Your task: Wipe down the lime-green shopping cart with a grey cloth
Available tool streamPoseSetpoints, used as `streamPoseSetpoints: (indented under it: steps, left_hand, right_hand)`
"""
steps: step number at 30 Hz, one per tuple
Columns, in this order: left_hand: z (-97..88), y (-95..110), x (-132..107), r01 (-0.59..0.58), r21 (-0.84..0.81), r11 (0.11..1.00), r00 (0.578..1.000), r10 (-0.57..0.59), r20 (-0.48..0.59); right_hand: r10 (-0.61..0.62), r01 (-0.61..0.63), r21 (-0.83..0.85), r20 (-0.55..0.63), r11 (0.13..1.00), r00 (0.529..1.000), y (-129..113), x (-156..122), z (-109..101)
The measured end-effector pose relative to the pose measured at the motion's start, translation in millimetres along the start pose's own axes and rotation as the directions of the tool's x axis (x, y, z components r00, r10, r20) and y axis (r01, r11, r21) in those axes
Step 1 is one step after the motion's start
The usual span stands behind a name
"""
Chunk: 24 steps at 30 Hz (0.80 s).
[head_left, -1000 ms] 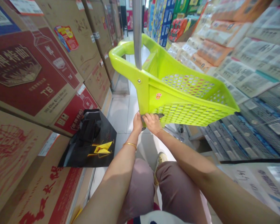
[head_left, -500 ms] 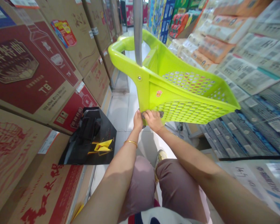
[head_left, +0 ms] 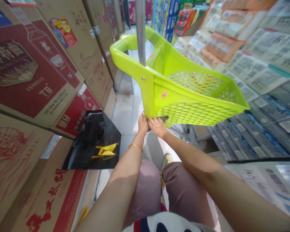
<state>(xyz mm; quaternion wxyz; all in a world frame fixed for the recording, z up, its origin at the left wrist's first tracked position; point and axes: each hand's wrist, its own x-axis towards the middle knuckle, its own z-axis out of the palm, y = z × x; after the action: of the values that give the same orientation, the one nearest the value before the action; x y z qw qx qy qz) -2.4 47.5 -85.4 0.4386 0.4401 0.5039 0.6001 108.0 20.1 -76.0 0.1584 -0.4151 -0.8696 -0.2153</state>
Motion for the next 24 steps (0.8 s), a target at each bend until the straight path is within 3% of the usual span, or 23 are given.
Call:
streamPoseSetpoints:
  steps: [3, 7, 11, 16, 19, 24]
  left_hand:
    - [0.0, -0.7, -0.1, -0.003, 0.028, 1.000, 1.000, 0.004, -0.005]
    - [-0.3, 0.6, -0.7, -0.016, 0.044, 0.999, 1.000, 0.016, -0.003]
    - [1.0, 5.6, -2.9, -0.020, 0.048, 0.999, 1.000, 0.021, -0.008]
    - [3.3, 10.3, -5.5, -0.021, 0.018, 1.000, 1.000, 0.021, -0.007]
    - [3.4, 8.3, -4.8, -0.020, 0.000, 1.000, 1.000, 0.020, -0.009]
    - [2.2, 3.9, -3.6, 0.005, 0.032, 0.999, 1.000, -0.005, -0.009]
  right_hand:
    - [-0.069, 0.068, 0.012, 0.016, 0.998, 0.998, 1.0, -5.3, 3.8]
    - [-0.058, 0.058, 0.017, 0.012, 0.998, 0.998, 2.5, -2.2, -2.2]
    - [0.114, -0.114, -0.001, -0.052, 0.993, 0.992, 3.7, 15.1, -25.5]
    - [0.314, -0.317, 0.008, -0.168, 0.948, 0.935, 1.8, 36.6, -52.3]
    - [0.299, -0.298, 0.029, -0.110, 0.954, 0.948, -0.5, 33.6, -47.6]
    - [0.118, -0.118, 0.001, -0.007, 0.993, 0.993, -2.5, 10.2, -16.4]
